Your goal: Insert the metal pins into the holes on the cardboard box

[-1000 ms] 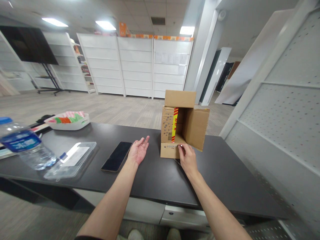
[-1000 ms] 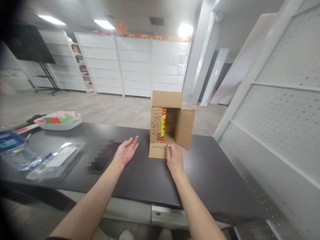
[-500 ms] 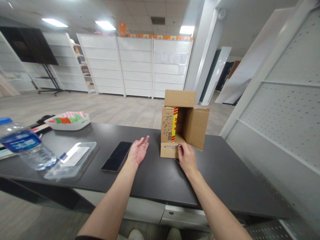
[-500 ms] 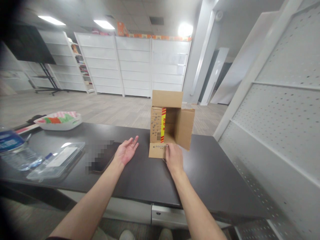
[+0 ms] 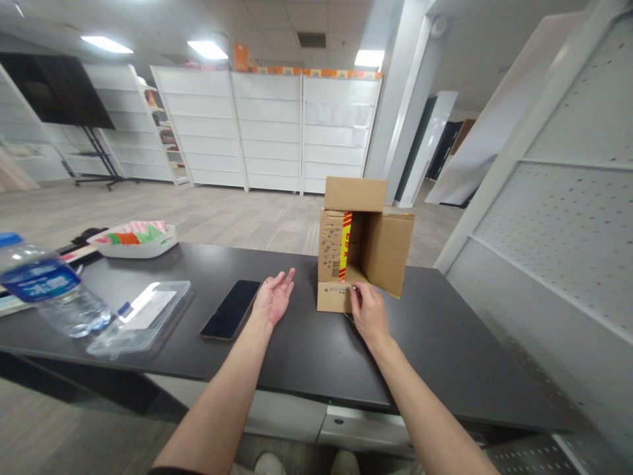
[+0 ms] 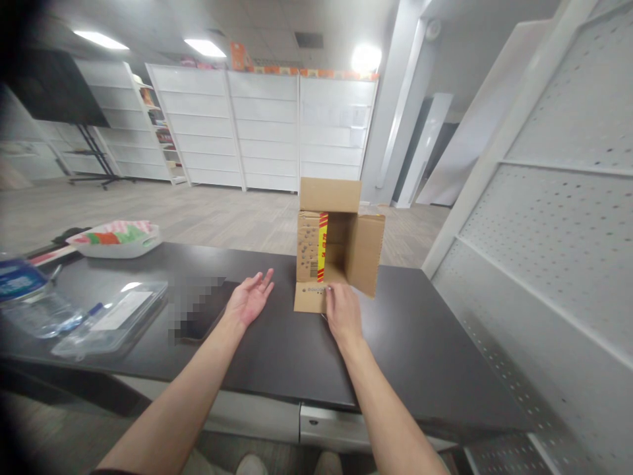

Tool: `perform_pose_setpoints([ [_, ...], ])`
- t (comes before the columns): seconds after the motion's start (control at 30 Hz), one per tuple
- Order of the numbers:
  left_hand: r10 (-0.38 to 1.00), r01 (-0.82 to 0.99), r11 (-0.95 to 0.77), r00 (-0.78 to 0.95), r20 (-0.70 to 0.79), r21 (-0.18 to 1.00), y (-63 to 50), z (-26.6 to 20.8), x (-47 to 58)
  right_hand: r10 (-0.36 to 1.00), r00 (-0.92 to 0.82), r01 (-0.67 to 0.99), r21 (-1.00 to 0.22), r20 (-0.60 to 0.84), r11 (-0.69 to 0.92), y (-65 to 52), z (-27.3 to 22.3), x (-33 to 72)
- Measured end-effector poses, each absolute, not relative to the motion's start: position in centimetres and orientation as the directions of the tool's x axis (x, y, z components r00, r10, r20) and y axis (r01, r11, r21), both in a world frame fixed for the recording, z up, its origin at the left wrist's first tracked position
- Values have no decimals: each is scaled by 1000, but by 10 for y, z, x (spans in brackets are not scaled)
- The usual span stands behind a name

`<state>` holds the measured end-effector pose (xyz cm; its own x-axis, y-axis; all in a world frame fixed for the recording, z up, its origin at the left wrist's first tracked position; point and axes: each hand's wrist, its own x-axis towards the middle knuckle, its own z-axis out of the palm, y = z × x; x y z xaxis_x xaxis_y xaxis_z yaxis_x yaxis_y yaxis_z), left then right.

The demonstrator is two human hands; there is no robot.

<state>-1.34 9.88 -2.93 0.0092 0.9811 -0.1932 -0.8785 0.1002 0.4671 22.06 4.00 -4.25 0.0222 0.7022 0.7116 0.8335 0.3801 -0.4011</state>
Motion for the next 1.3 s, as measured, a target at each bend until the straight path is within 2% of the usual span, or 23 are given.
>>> perform_pose_setpoints([
  [0.23,980,-878,100,6,-198,468,98,-28,-13,705,60,888,-360,707,285,41,-48,223],
  [0.77,985,-877,92,9,-175,471,98,-29,-13,726,21,924,-290,688,249,39,-43,220],
  [1.3,982,-876,93,3,-187,473,98,-28,-13,720,16,920,-293,693,261,36,-37,218],
])
